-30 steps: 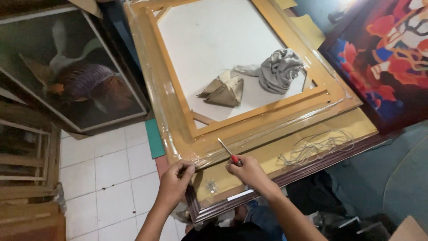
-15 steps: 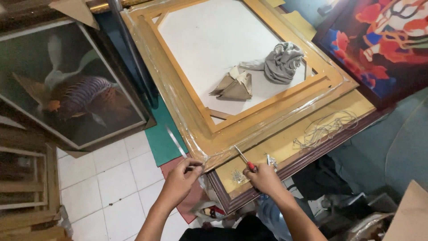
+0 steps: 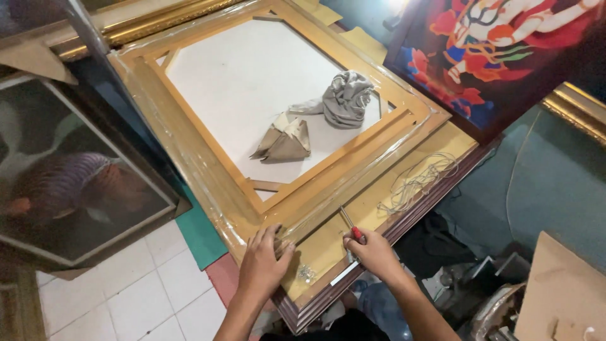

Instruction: Cutting and removing protective plastic wrap from a large wooden picture frame using a utility knife

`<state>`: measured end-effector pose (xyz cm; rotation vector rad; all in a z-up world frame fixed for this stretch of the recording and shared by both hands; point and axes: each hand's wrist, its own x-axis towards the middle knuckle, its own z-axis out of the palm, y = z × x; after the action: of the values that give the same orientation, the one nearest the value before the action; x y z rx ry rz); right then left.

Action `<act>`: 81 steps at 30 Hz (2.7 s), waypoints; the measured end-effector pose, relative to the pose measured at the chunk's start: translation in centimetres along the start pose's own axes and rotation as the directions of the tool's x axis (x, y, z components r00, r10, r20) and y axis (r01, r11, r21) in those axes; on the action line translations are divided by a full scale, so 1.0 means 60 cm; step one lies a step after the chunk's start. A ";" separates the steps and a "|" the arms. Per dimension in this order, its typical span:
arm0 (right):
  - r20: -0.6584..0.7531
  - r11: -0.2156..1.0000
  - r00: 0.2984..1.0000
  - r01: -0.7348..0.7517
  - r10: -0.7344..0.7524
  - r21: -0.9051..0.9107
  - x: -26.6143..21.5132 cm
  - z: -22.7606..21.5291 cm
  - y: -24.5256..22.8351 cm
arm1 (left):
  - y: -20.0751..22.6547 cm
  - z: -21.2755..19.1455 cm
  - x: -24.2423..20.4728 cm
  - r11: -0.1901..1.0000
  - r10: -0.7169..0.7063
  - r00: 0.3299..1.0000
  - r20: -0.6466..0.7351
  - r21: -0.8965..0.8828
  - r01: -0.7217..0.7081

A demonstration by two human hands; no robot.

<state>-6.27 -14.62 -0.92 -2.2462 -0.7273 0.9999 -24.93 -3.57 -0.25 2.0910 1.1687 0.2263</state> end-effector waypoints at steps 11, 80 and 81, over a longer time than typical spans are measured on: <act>-0.007 0.993 0.997 -0.081 0.082 0.081 0.123 -0.137 0.067 | 0.086 0.127 0.146 0.943 -0.192 0.978 0.081 0.291 0.161; -0.164 0.926 0.953 0.191 -0.254 -0.326 0.438 -0.465 0.154 | 0.407 0.385 0.519 0.727 0.603 0.797 0.023 0.396 -0.561; -0.177 0.953 0.961 0.163 -0.211 -0.255 0.443 -0.460 0.162 | 0.406 0.385 0.521 0.729 0.600 0.799 0.028 0.393 -0.561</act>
<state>32.93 -11.08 -4.72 -2.3826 -0.9924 0.6081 20.20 1.72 -6.62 2.7966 0.5896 0.4278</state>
